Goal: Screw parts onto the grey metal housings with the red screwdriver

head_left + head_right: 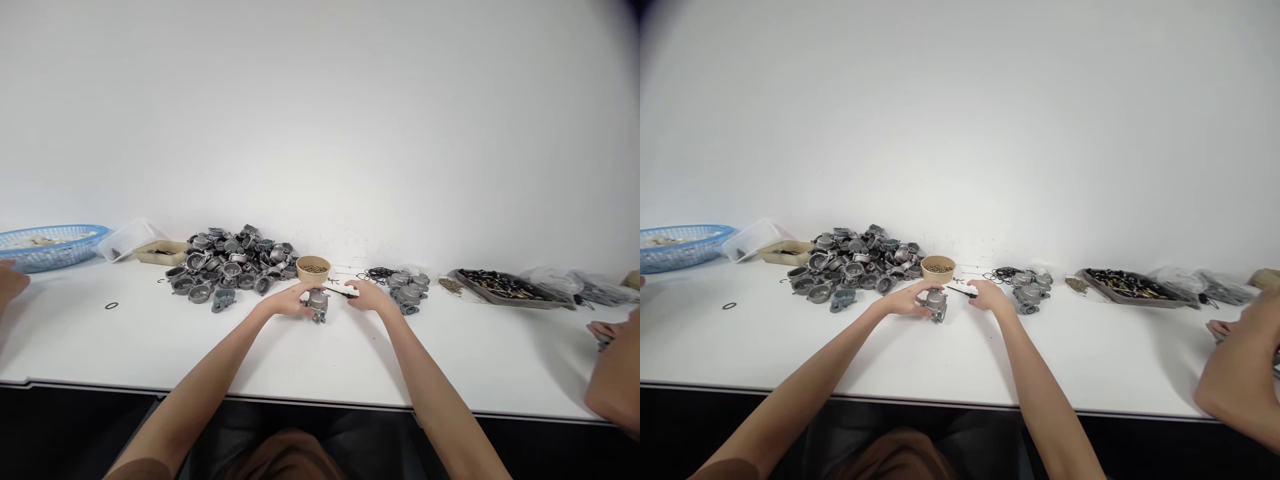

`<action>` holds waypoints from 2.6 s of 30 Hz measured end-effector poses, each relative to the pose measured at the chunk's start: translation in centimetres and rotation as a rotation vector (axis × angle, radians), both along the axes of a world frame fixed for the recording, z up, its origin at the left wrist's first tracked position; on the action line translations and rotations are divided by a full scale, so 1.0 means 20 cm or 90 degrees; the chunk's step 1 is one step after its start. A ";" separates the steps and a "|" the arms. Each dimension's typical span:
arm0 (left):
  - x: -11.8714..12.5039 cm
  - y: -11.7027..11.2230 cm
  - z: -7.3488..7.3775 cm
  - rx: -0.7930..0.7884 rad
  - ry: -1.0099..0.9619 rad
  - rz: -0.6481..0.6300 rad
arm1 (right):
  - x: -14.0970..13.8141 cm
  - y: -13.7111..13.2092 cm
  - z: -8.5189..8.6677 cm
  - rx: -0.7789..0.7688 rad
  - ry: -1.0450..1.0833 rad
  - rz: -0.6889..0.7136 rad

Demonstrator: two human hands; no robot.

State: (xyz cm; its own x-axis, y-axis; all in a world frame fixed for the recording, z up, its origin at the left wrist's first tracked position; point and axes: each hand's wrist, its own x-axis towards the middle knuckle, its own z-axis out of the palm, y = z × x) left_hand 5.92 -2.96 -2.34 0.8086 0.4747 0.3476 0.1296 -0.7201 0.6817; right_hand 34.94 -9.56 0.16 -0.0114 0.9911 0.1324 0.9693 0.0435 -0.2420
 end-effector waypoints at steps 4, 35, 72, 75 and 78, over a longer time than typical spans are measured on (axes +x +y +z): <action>-0.01 -0.03 0.05 0.004 0.009 -0.026 | 0.04 0.01 -0.02 -0.134 -0.068 -0.092; 0.02 -0.09 0.06 -0.025 0.032 -0.036 | -0.26 -0.13 0.18 0.602 0.569 0.100; 0.04 -0.11 0.08 0.018 0.049 -0.001 | -0.34 -0.17 0.17 0.528 0.585 0.245; 0.04 -0.12 0.08 0.005 0.051 -0.006 | -0.33 -0.17 0.19 0.584 0.590 0.212; 0.04 -0.12 0.08 0.001 0.049 -0.007 | -0.32 -0.16 0.19 0.602 0.576 0.183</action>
